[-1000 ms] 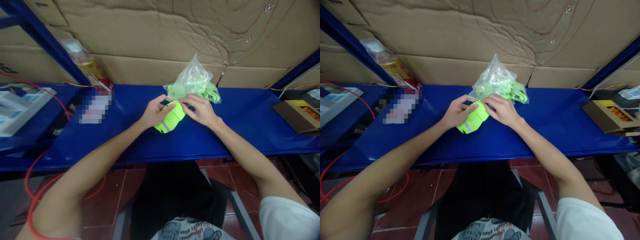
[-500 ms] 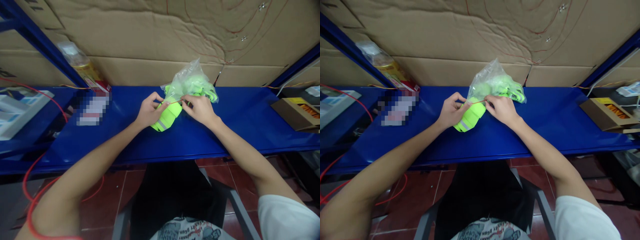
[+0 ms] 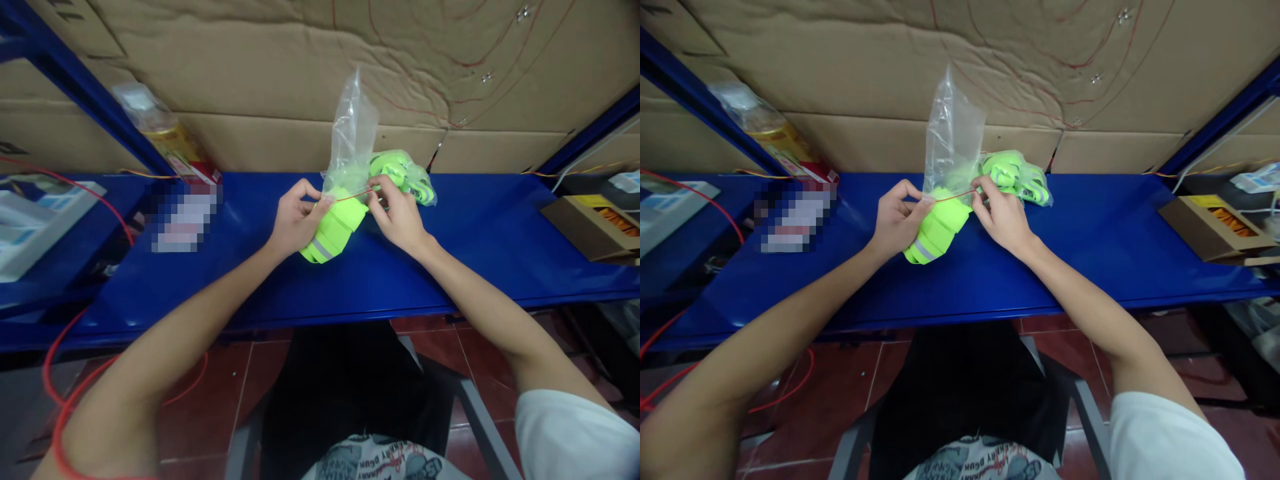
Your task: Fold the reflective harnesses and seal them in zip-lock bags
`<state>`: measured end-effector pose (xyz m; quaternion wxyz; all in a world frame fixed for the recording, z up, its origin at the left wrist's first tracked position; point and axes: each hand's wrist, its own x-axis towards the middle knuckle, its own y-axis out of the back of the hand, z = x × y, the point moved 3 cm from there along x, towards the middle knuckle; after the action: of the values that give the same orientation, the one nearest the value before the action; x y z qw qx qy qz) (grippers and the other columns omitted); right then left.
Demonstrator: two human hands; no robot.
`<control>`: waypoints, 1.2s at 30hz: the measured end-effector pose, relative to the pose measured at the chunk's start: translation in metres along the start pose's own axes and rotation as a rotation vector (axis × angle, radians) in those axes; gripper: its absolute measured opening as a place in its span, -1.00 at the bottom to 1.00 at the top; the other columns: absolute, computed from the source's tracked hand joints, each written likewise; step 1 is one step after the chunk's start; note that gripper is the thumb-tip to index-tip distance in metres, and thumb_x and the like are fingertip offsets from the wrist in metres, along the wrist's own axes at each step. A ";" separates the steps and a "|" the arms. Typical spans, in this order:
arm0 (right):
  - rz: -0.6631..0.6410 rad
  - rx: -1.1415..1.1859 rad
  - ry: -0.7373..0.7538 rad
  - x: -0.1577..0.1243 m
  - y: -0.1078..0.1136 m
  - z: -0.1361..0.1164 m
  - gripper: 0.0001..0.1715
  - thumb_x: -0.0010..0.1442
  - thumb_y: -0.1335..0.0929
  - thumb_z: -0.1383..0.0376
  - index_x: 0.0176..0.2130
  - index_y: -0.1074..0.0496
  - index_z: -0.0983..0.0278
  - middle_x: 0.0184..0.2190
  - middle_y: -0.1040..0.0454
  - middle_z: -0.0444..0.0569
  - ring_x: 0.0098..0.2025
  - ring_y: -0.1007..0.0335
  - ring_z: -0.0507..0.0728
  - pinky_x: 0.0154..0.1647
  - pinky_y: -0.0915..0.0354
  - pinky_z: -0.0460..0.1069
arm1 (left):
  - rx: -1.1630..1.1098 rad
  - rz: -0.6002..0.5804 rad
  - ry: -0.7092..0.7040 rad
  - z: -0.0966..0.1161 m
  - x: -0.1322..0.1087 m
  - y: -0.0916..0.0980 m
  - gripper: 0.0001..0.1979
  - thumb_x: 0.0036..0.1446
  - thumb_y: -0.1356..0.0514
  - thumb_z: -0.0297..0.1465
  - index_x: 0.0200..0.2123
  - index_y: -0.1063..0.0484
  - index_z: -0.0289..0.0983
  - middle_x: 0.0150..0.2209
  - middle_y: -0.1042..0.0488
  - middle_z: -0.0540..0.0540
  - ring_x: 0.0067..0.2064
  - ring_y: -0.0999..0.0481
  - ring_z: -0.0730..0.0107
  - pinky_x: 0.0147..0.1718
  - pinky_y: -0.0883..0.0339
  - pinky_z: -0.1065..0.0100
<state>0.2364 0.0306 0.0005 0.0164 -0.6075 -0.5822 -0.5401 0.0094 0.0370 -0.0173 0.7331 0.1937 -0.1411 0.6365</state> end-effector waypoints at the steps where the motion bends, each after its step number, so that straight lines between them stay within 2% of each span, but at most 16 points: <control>1: -0.014 0.007 0.002 0.000 -0.001 0.002 -0.82 0.48 -0.30 0.21 0.02 -0.42 0.18 -0.32 -0.62 -0.10 -0.40 -0.52 0.13 -0.29 -0.38 0.04 | 0.008 0.006 -0.010 0.001 0.000 0.000 -0.41 0.20 -0.38 0.19 -0.33 -0.23 -0.14 -0.66 -0.41 0.12 -0.74 -0.27 0.50 -0.78 -0.03 0.44; 5: -0.033 0.125 0.007 -0.003 -0.007 0.003 -0.82 0.36 -0.38 0.23 -0.04 -0.40 0.17 -0.32 -0.64 -0.14 -0.39 -0.54 0.10 -0.30 -0.42 0.00 | 0.010 0.036 -0.034 0.003 0.000 -0.001 -0.42 0.24 -0.35 0.18 -0.35 -0.23 -0.15 -0.69 -0.35 0.14 -0.74 -0.21 0.53 -0.77 0.02 0.44; 9: 0.071 0.217 -0.002 -0.007 -0.010 -0.006 -0.89 0.34 -0.36 0.24 -0.11 -0.37 0.16 -0.41 -0.58 -0.18 -0.49 -0.44 0.04 -0.45 -0.38 -0.04 | 0.001 0.122 -0.057 0.000 0.002 0.001 -0.40 0.24 -0.34 0.21 -0.35 -0.20 -0.15 -0.66 -0.35 0.13 -0.71 -0.26 0.53 -0.75 -0.01 0.44; 11: 0.112 0.214 0.003 -0.008 -0.011 -0.011 -0.89 0.33 -0.36 0.24 -0.12 -0.39 0.16 -0.38 -0.61 -0.16 -0.45 -0.48 0.05 -0.48 -0.39 -0.06 | 0.004 0.159 -0.071 -0.003 0.004 0.002 -0.40 0.24 -0.33 0.21 -0.36 -0.20 -0.15 -0.65 -0.34 0.13 -0.70 -0.29 0.53 -0.75 -0.02 0.45; 14: 0.137 0.191 0.032 -0.008 -0.009 -0.014 -0.85 0.30 -0.37 0.25 -0.09 -0.43 0.17 -0.33 -0.64 -0.14 -0.37 -0.57 0.06 -0.40 -0.49 -0.05 | 0.013 0.168 -0.077 -0.007 0.004 0.003 -0.41 0.27 -0.32 0.19 -0.36 -0.20 -0.15 -0.65 -0.35 0.13 -0.70 -0.31 0.54 -0.76 -0.05 0.47; 19: 0.175 0.126 0.130 -0.008 -0.005 -0.014 -0.68 0.32 -0.37 0.31 0.06 -0.53 0.18 -0.33 -0.66 -0.15 -0.39 -0.56 0.06 -0.28 -0.58 -0.01 | 0.019 0.195 -0.048 -0.011 0.002 0.000 -0.43 0.26 -0.34 0.16 -0.33 -0.21 -0.14 -0.66 -0.36 0.13 -0.72 -0.27 0.54 -0.77 -0.03 0.47; 23: 0.143 0.084 0.222 -0.010 -0.010 -0.014 -0.66 0.40 -0.33 0.32 0.08 -0.62 0.19 -0.23 -0.68 -0.05 -0.33 -0.58 0.10 -0.20 -0.60 0.04 | 0.061 0.213 -0.047 -0.015 -0.001 0.000 -0.46 0.26 -0.36 0.12 -0.34 -0.23 -0.15 -0.67 -0.36 0.14 -0.72 -0.25 0.56 -0.77 0.00 0.48; 27: 0.071 -0.040 0.273 -0.011 -0.016 -0.010 -0.58 0.46 -0.31 0.30 0.20 -0.61 0.21 -0.29 -0.62 -0.03 -0.30 -0.55 0.13 -0.17 -0.57 0.07 | 0.041 0.219 -0.027 -0.019 -0.003 -0.001 -0.50 0.30 -0.35 0.10 -0.31 -0.28 -0.16 -0.63 -0.43 0.12 -0.70 -0.36 0.54 -0.75 -0.10 0.51; 32: 0.043 -0.137 0.358 -0.012 -0.013 -0.011 -0.56 0.49 -0.29 0.31 0.23 -0.61 0.17 -0.26 -0.57 -0.01 -0.21 -0.54 0.16 -0.13 -0.55 0.09 | 0.024 0.195 0.007 -0.016 -0.003 -0.003 -0.55 0.26 -0.41 0.03 -0.09 -0.44 -0.19 -0.49 -0.61 0.02 -0.58 -0.57 0.39 -0.67 -0.36 0.45; 36: 0.023 -0.161 0.419 -0.013 -0.012 -0.022 -0.60 0.51 -0.30 0.29 0.20 -0.62 0.18 -0.30 -0.52 -0.02 -0.25 -0.50 0.15 -0.22 -0.50 0.06 | 0.060 0.229 0.001 -0.012 -0.004 -0.003 -0.51 0.25 -0.41 0.04 -0.01 -0.49 -0.21 -0.49 -0.60 0.02 -0.57 -0.54 0.41 -0.65 -0.33 0.44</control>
<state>0.2172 0.0116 -0.0067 0.0946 -0.4881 -0.5141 -0.6989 0.0112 0.0384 -0.0297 0.6494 0.1977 -0.1428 0.7202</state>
